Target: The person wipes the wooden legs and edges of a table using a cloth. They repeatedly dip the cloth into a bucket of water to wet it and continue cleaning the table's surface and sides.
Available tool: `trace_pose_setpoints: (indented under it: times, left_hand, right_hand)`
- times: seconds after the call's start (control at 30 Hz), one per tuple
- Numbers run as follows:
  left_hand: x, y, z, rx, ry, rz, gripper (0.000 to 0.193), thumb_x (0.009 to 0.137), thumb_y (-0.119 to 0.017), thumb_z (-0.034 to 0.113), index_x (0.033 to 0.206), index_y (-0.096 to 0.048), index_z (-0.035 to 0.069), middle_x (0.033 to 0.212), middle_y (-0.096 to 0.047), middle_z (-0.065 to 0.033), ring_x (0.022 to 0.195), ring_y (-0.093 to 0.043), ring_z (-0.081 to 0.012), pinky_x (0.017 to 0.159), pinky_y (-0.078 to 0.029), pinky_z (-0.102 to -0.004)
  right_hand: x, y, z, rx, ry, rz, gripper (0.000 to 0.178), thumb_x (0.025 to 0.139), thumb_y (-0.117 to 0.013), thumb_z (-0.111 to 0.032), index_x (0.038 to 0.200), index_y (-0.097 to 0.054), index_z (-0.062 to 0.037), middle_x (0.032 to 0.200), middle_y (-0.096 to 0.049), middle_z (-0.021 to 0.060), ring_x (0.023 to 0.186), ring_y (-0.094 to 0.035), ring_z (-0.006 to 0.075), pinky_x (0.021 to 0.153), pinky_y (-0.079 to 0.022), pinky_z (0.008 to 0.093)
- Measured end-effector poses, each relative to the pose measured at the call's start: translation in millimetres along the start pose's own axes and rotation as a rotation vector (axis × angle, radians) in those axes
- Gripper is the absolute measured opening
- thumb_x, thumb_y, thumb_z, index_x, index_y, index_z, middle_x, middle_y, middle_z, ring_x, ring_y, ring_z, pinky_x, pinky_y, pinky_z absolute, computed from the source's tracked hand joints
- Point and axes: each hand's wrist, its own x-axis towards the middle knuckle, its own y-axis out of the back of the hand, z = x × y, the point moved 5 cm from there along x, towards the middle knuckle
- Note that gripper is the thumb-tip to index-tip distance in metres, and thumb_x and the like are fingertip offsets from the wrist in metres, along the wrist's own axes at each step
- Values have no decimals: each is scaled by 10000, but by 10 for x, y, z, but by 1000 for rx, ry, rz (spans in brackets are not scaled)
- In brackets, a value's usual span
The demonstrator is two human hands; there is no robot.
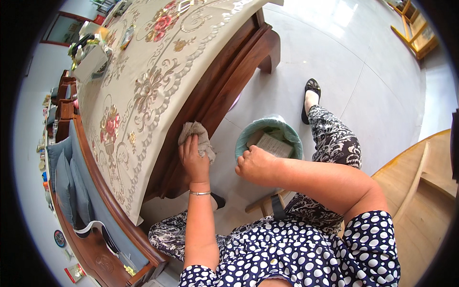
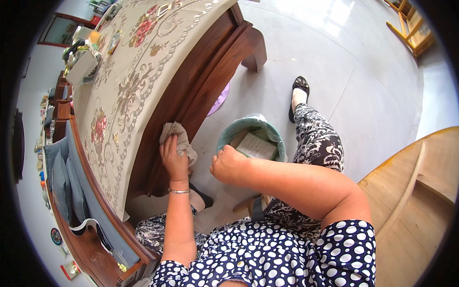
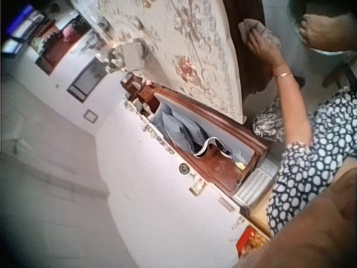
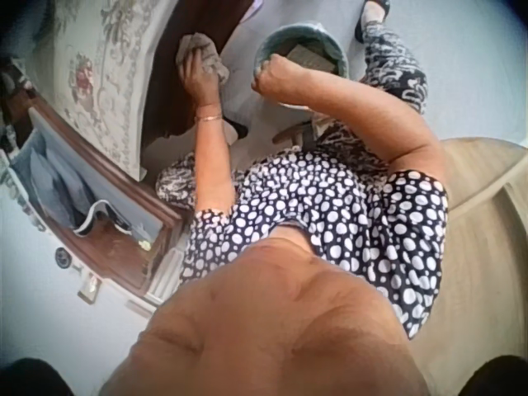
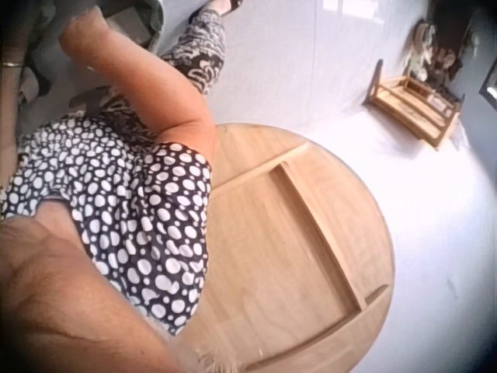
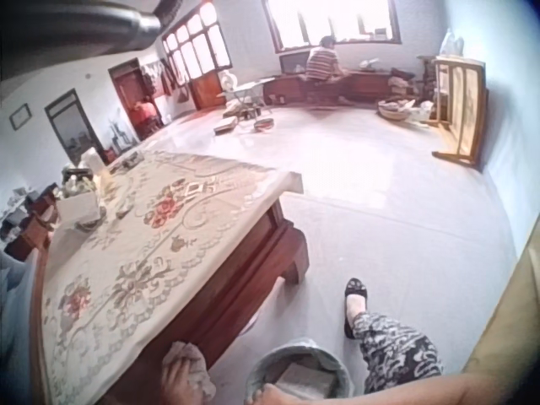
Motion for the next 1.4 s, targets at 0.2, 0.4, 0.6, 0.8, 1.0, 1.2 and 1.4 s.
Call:
trace_pose_setpoints:
  times: [0.2,0.4,0.6,0.8,1.0,1.2,1.4]
  left_hand:
    - [498,-314,352,-29,-127,-19,377,723,-590,-3,1098,-621,13,1128,-616,-149,1022,-548,-357,948,-433,-441]
    - [1007,-666,700,-37,-238,-12,381,709,-602,-12,1089,-627,14,1124,-620,-155,1016,-556,-354,944,-438,-433]
    - [1600,-1037,1200,-75,-357,1,367,699,-612,-5,1064,-604,32,1069,-604,-131,958,-545,-341,886,-455,-416]
    - [2207,-1502,1598,-154,-460,-2,375,697,-604,-33,1066,-604,34,995,-593,-130,948,-542,-337,891,-436,-412]
    - [2639,-1843,2030,-65,-490,130,183,806,-544,51,962,-629,94,934,-582,-64,926,-551,-282,793,-485,-411]
    - [2608,-1790,1984,-40,-438,88,95,813,-550,48,882,-591,99,921,-577,-71,928,-549,-301,792,-490,-400]
    - [1935,-1398,1485,-25,-402,32,377,754,-590,16,1127,-553,49,1120,-558,-119,1027,-517,-348,903,-442,-429]
  right_hand:
    - [-63,21,61,28,-28,-7,286,747,-648,-191,1008,-642,-72,945,-637,68,856,-626,219,672,-437,324]
    - [-202,127,99,64,-59,71,288,730,-655,-198,986,-634,-68,908,-624,55,819,-609,209,640,-418,316]
    - [-398,239,177,130,-97,172,222,755,-606,-224,907,-606,-62,835,-597,51,765,-591,199,628,-423,302]
    - [-559,282,284,180,-141,236,258,757,-613,-263,887,-593,-42,798,-575,38,743,-572,183,607,-410,300]
    - [-628,274,322,217,-144,207,305,759,-626,-276,938,-591,-31,807,-573,39,754,-569,190,611,-409,305]
    - [-640,298,383,220,-168,235,255,742,-626,-246,902,-586,-51,800,-576,43,757,-576,196,612,-412,313]
    - [-582,227,450,146,-213,292,187,735,-603,-203,868,-586,-72,792,-589,48,735,-598,203,604,-431,324]
